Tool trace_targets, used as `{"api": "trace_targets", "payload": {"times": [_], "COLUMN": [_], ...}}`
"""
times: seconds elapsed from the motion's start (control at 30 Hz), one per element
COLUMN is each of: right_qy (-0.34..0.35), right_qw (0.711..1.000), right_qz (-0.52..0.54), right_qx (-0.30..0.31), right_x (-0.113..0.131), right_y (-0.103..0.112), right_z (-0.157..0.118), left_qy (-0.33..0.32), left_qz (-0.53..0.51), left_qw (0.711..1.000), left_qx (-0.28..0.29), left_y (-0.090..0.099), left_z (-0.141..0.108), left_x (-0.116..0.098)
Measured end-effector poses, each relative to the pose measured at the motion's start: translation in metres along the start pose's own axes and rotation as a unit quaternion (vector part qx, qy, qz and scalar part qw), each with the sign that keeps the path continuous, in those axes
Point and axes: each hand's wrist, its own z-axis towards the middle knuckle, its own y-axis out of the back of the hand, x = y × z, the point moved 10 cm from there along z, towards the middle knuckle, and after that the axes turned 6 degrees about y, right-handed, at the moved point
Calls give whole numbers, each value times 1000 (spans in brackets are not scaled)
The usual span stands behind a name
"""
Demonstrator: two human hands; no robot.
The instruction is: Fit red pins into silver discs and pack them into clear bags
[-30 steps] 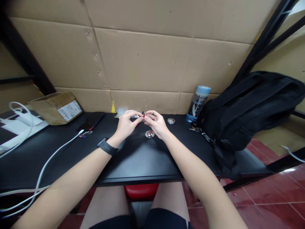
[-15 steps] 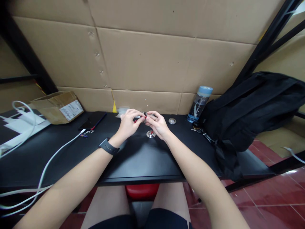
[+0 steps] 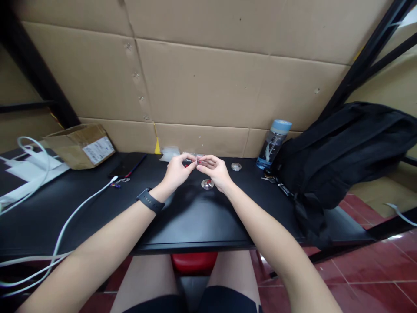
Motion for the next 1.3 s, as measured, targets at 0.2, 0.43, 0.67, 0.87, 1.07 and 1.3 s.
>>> {"api": "trace_targets", "payload": {"times": [0.2, 0.43, 0.67, 0.87, 1.07, 1.3], "right_qy": [10, -23, 9, 29, 49, 34], "right_qw": [999, 999, 996, 991, 986, 980], "right_qz": [-33, -9, -72, -116, -133, -152], "right_qx": [1, 20, 46, 65, 85, 124], "right_x": [6, 3, 14, 23, 28, 13], "right_y": [4, 7, 6, 0, -10, -18], "right_z": [2, 4, 4, 3, 3, 1], "left_qy": [-35, -1, 22, 14, -13, -24], "left_qz": [-141, -258, -250, -230, -174, -137], "left_qw": [989, 964, 965, 969, 982, 988], "left_qx": [40, 61, 78, 86, 67, 67], "left_y": [-13, -13, -17, -17, -11, -8], "left_z": [5, 7, 7, 6, 5, 3], "left_x": [10, 12, 17, 15, 11, 5]}}
